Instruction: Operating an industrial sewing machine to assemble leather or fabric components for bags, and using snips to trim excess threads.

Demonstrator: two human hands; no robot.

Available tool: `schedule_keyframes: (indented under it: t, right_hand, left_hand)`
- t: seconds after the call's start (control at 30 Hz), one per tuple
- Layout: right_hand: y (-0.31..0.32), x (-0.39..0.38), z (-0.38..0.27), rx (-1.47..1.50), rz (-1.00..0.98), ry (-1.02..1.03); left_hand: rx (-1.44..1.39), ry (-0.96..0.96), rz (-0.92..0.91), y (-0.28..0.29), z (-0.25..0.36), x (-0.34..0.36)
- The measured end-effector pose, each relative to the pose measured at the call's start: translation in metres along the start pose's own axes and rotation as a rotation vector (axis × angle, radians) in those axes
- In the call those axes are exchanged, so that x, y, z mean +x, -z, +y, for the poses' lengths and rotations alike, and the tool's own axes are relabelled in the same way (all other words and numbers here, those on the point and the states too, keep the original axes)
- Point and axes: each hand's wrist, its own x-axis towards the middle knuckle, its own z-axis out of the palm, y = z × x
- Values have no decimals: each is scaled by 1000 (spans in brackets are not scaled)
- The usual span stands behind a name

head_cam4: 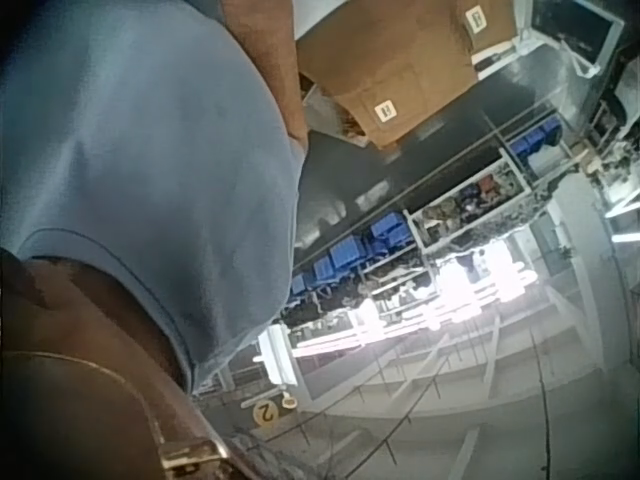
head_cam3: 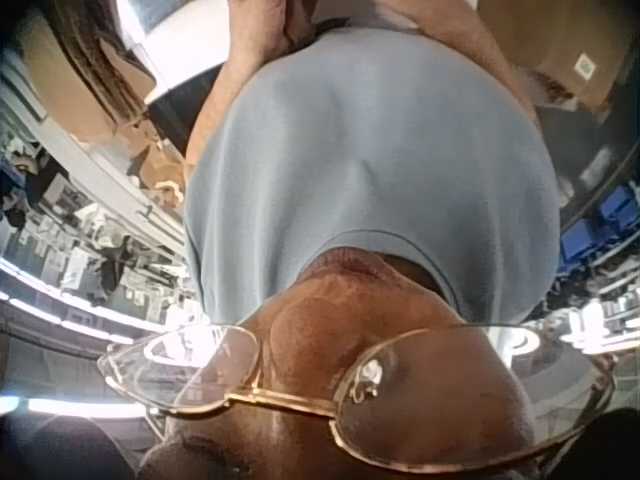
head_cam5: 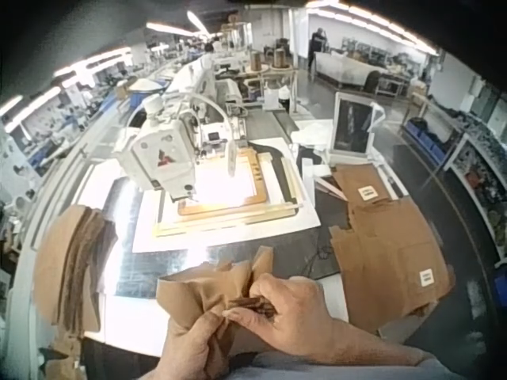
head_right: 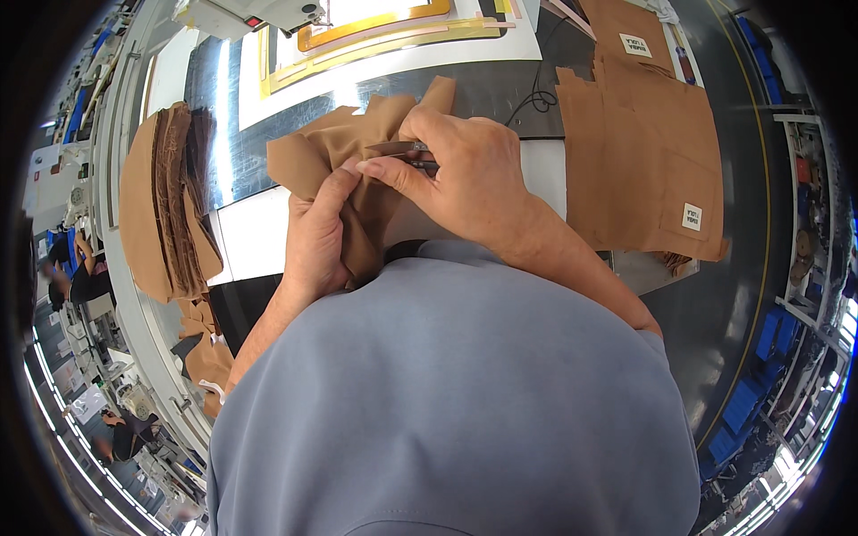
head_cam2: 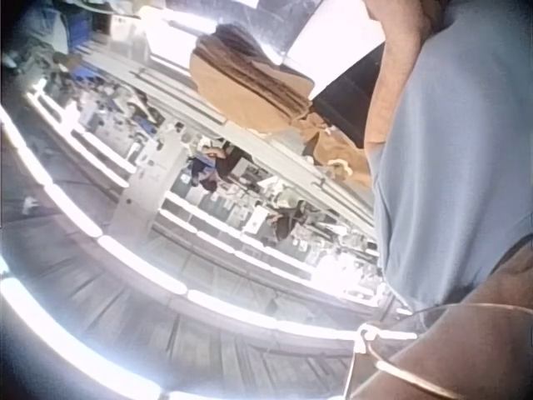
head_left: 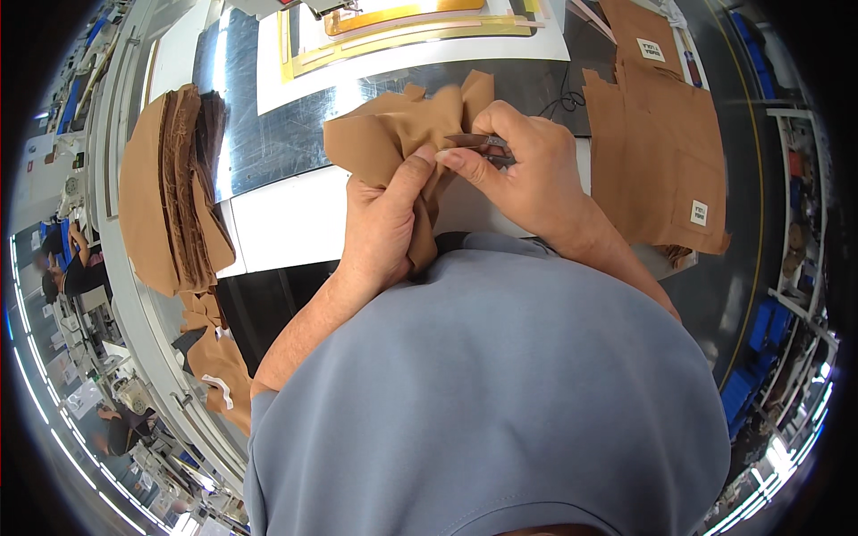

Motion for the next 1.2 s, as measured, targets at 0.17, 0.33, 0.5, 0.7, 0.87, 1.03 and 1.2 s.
schedule_keyframes:
  t: [0.17,0.33,0.5,0.7,0.87,1.03,1.2]
  right_hand:
    - [-3,-6,3,538,-164,-263]
    - [19,6,-5,1118,61,-222]
    - [36,7,-3,469,-87,-134]
    - [1,-9,2,210,-69,-81]
    - [5,-7,2,89,-66,24]
    - [10,-6,-2,107,-67,-27]
    - [11,-2,-10,63,-61,46]
  left_hand:
    - [49,-42,-84,3,-4,0]
    - [-26,98,138,-2,-9,2]
    - [-33,-11,29,1,-3,-3]
    - [-35,-55,108,-4,-1,-2]
    - [-28,2,124,-4,3,-3]
    - [-32,-13,173,2,16,1]
    - [42,-41,149,-3,19,-3]
